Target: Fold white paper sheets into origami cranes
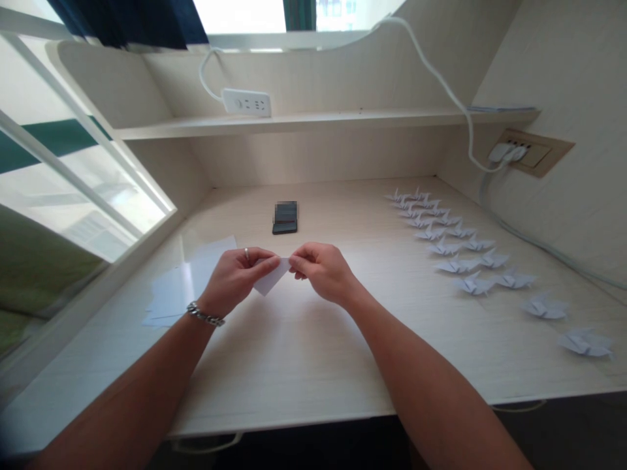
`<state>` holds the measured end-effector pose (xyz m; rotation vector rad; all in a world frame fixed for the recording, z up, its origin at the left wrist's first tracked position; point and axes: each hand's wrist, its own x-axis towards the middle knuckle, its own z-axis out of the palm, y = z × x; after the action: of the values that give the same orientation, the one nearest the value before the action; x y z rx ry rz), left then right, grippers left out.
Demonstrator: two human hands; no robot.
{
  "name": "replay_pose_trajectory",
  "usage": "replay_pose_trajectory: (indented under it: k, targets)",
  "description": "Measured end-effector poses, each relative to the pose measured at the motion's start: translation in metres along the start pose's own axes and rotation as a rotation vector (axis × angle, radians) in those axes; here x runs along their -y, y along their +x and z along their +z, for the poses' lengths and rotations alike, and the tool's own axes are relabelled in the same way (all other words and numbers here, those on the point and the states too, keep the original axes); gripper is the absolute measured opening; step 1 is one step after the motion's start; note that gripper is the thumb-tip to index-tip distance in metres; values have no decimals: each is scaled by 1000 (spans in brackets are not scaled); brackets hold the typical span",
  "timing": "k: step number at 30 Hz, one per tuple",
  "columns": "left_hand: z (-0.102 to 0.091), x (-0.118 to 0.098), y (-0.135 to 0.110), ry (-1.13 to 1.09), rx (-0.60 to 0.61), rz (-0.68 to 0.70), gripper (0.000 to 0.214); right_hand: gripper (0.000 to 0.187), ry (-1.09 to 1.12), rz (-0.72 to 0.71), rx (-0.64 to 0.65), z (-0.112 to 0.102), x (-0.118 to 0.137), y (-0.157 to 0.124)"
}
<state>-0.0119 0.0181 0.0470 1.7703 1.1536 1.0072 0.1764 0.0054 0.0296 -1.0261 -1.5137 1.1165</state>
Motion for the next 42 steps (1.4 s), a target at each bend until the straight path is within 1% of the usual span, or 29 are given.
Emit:
replay_pose_trajectory:
  k: [3,6,9,14,17,19,22,25,28,31,35,39,42]
  targets:
    - [0,0,1,2,-22,-9,30,24,33,28,1,-1,1,1]
    - [1,1,0,77,-29,25,28,21,-96,-5,5,-2,2,0]
    - [1,0,-1,180,-9,67,26,17,-216,-52,24,-1,2,-1]
    - [1,-2,-2,225,10,83,26,16,-130,2,77,0,4,-2]
    - [2,-4,-2,241,23,79,25,16,-194,-21,55,1,4,-3]
    - [2,-4,-2,234,43,67,25,16,-246,-32,56,1,4,-3]
    - [-1,-2,0,186,55,35,24,16,-206,2,92,-6,3,-1]
    - [-9,3,3,122,6,-9,24,17,-124,38,101,-19,2,2]
    - [-14,5,5,78,-34,-35,25,18,-76,55,51,-26,1,4]
    - [-12,5,4,85,-8,-31,25,21,-57,47,81,-22,-1,4]
    - [-8,3,3,86,10,-35,27,20,-127,14,144,-13,-2,1]
    - [-7,5,4,72,1,-52,28,20,-111,44,160,-13,-2,2]
    - [-5,6,4,139,17,-11,26,17,-177,30,141,-12,-3,2]
